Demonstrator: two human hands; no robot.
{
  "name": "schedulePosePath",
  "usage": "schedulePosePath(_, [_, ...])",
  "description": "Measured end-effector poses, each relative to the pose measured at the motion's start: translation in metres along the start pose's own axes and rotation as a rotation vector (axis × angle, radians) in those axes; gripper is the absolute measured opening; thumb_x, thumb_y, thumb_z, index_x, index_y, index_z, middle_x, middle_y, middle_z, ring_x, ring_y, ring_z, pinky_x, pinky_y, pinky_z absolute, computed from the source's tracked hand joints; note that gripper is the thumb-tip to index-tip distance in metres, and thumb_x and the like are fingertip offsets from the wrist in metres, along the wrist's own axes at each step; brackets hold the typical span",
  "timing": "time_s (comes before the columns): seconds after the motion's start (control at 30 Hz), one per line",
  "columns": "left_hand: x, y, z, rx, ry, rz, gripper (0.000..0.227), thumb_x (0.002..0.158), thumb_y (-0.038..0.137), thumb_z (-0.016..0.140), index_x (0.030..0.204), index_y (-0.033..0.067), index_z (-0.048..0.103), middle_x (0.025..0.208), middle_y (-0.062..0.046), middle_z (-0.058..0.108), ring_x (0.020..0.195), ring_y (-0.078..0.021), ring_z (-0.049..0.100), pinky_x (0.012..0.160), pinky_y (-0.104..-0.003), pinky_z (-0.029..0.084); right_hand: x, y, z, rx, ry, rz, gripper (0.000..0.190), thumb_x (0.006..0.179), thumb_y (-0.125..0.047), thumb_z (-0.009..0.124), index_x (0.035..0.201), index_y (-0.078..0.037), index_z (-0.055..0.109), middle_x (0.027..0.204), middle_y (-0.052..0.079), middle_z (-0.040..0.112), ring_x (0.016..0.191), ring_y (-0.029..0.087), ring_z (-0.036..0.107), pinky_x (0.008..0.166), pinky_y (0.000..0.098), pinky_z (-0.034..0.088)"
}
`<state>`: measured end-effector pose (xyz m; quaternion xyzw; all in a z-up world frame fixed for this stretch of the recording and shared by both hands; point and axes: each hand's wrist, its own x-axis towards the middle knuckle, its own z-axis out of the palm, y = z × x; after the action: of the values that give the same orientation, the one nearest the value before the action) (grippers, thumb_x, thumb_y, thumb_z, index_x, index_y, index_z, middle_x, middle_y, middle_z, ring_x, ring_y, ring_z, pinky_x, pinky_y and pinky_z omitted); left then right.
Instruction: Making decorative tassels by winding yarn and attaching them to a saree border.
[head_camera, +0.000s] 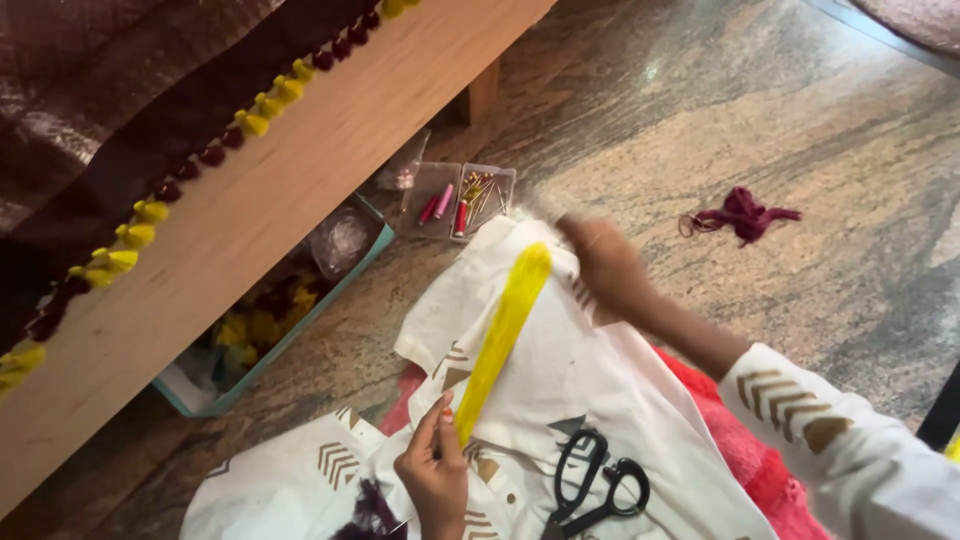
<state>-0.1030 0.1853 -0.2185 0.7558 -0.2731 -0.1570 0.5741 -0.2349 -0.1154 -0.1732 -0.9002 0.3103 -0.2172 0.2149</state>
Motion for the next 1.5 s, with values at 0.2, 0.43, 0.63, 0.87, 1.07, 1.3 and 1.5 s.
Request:
schedulePosePath(0.2, [-0.006, 0.002, -0.003, 0.059, -0.006, -0.162, 0.027, 0.096, 0.008, 0.063, 0.119, 0.0044, 0.078, 0.066, -0.005, 0.067, 0.051, -0.0037, 0.045, 0.047, -0.025, 0.037, 0.012, 0.025, 0.024, -0.131, -0.027, -0.160, 0.026, 0.095, -0.009, 0.059, 0.120, -0.012, 0.066, 0.079, 0.010, 0.059, 0.086, 0.030, 0.059, 0.081, 0.0493, 0.049])
schedulePosePath(0.43, [-0.007, -0.001, -0.004, 0.022, 0.042, -0.084, 0.029, 0.095, 0.004, 0.060, 0.119, 0.0003, 0.074, 0.082, -0.003, 0.079, 0.060, -0.0004, 0.058, 0.053, -0.021, 0.047, 0.022, -0.019, -0.002, 0.020, -0.060, -0.072, 0.020, 0.099, -0.012, 0.058, 0.118, -0.013, 0.066, 0.080, 0.009, 0.056, 0.088, 0.029, 0.060, 0.089, 0.0548, 0.050])
schedulePosePath(0.63, [-0.012, -0.004, -0.006, 0.084, 0.048, -0.106, 0.027, 0.096, 0.008, 0.061, 0.117, 0.0014, 0.076, 0.089, -0.011, 0.081, 0.069, -0.0075, 0.072, 0.062, -0.025, 0.055, -0.006, -0.018, 0.005, -0.107, 0.070, -0.564, 0.025, 0.094, 0.000, 0.059, 0.115, -0.008, 0.071, 0.082, 0.010, 0.055, 0.084, 0.028, 0.054, 0.092, 0.0544, 0.046])
schedulePosePath(0.87, [-0.010, -0.004, 0.000, 0.125, 0.031, -0.076, 0.028, 0.095, 0.008, 0.061, 0.118, 0.0006, 0.075, 0.099, -0.013, 0.081, 0.067, -0.0132, 0.073, 0.061, -0.028, 0.055, -0.027, 0.008, 0.028, -0.032, 0.009, -0.158, 0.015, 0.094, -0.011, 0.062, 0.108, -0.008, 0.067, 0.099, 0.015, 0.061, 0.100, 0.037, 0.053, 0.093, 0.0498, 0.042])
schedulePosePath(1.07, [-0.011, -0.011, 0.001, 0.072, 0.063, -0.178, 0.028, 0.097, 0.010, 0.060, 0.118, -0.0008, 0.075, 0.096, -0.013, 0.081, 0.080, -0.0139, 0.078, 0.071, -0.028, 0.059, -0.028, -0.001, 0.024, -0.304, -0.215, -0.827, 0.032, 0.090, -0.022, 0.063, 0.120, -0.014, 0.067, 0.124, 0.013, 0.062, 0.123, 0.036, 0.058, 0.104, 0.0664, 0.036])
schedulePosePath(1.3, [-0.001, 0.000, 0.007, 0.203, 0.010, -0.178, 0.029, 0.096, 0.011, 0.060, 0.118, 0.0013, 0.076, 0.094, -0.015, 0.081, 0.066, -0.0172, 0.075, 0.061, -0.029, 0.055, -0.036, -0.051, 0.000, -0.057, -0.134, -0.275, 0.016, 0.092, -0.014, 0.067, 0.107, -0.009, 0.064, 0.112, 0.013, 0.059, 0.110, 0.031, 0.063, 0.092, 0.0548, 0.053])
schedulePosePath(1.5, [-0.008, -0.013, 0.005, 0.133, 0.035, -0.061, 0.027, 0.097, 0.010, 0.060, 0.117, -0.0014, 0.073, 0.101, -0.016, 0.079, 0.080, -0.0153, 0.079, 0.065, -0.028, 0.059, -0.025, 0.003, -0.002, -0.119, 0.218, -0.314, 0.015, 0.094, -0.009, 0.073, 0.109, -0.006, 0.071, 0.103, 0.016, 0.057, 0.097, 0.034, 0.057, 0.079, 0.0500, 0.049])
